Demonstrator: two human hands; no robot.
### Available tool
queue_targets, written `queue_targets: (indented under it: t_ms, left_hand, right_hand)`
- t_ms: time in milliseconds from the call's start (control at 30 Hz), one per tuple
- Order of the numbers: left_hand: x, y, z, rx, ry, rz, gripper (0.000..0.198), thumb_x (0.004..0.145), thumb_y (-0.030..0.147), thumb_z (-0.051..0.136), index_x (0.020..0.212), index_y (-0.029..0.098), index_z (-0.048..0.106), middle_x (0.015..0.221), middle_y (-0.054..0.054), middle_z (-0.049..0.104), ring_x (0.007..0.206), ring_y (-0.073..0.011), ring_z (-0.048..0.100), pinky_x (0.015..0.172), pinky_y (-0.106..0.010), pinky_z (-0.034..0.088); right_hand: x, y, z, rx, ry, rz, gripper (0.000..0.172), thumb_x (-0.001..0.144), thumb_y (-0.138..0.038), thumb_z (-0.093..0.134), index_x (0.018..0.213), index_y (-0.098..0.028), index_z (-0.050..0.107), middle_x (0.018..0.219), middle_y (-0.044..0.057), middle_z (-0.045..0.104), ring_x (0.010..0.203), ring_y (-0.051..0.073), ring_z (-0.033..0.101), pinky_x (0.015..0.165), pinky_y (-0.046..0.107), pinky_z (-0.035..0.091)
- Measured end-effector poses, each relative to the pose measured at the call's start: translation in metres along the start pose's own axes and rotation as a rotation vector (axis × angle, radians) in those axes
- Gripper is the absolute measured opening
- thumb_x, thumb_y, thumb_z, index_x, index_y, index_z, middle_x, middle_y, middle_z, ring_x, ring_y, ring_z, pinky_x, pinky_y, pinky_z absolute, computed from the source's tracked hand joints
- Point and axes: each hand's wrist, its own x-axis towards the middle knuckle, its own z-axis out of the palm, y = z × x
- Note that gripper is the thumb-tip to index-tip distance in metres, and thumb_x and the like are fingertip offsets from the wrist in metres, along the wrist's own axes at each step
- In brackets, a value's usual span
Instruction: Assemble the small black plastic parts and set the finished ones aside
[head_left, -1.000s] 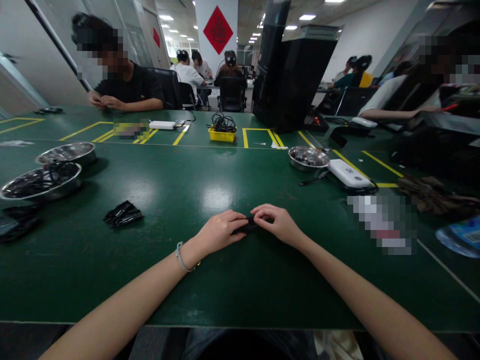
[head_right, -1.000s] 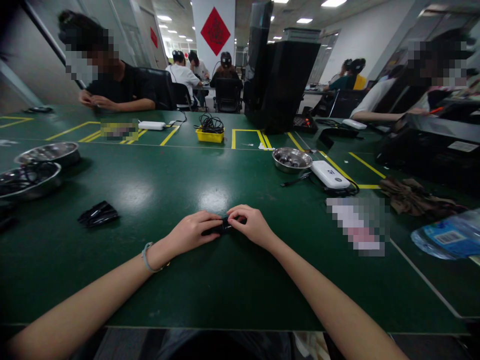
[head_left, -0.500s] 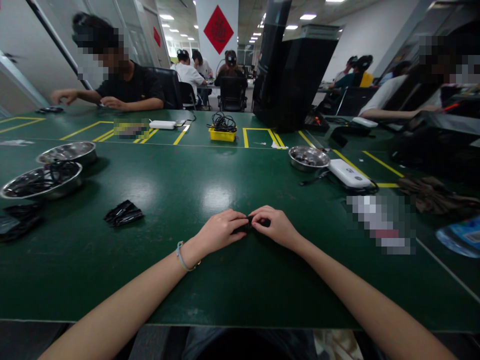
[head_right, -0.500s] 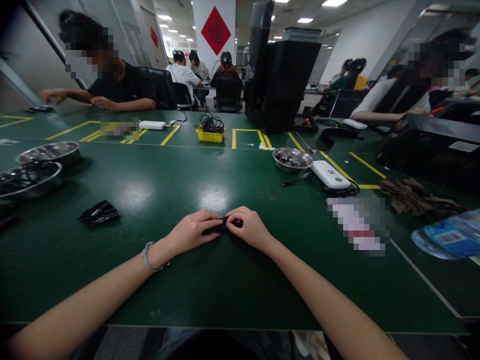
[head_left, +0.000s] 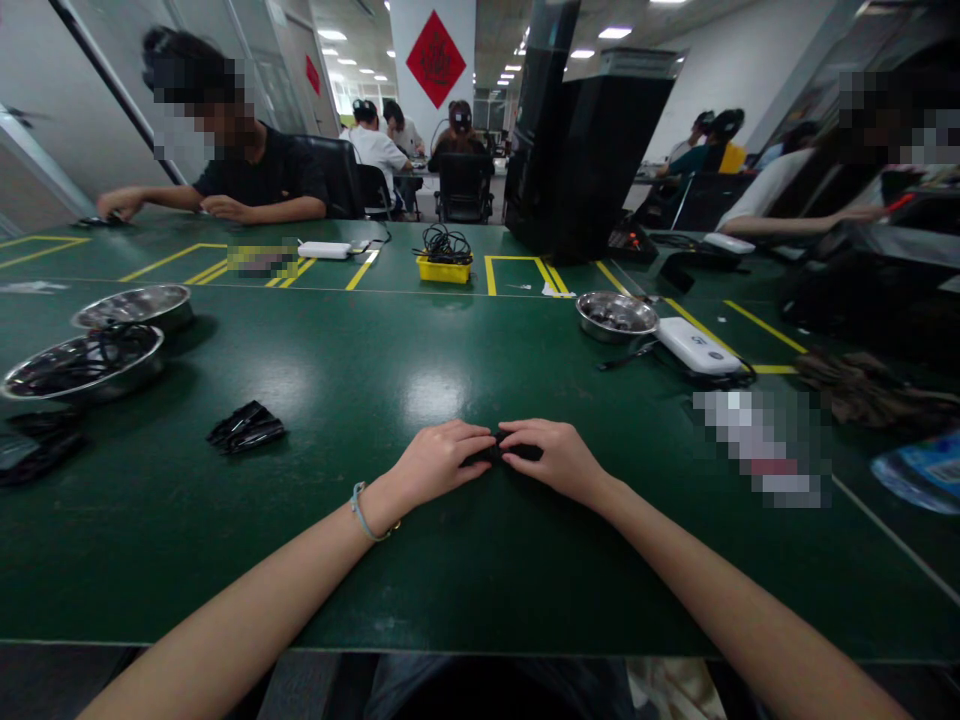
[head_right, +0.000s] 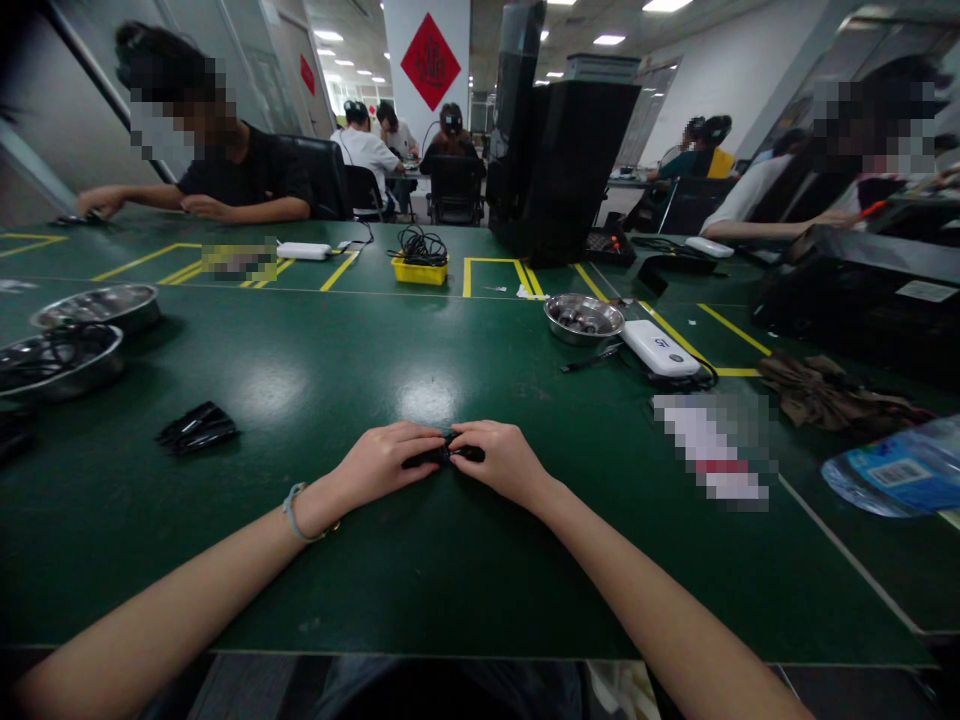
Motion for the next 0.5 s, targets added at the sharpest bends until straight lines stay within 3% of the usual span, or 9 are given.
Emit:
queue_targets:
  t_ms: [500]
  left_hand:
    - [-0.006,-0.013,-0.002,0.052,0.044,0.049,0.029,0.085,0.027,0.047,0.110,0.017,0.057,0.110,-0.009,0.060,0.094,-0.0187,0.060,0.079,-0.031,0.050]
  right_hand:
    - [0.004,0.007,0.012,-0.003,0.075,-0.115,0.018,0.075,-0.020,0.056,0.088,-0.020,0.068,0.105,0.006,0.064,0.095,0.017,0.060,0.086,0.032,0.048]
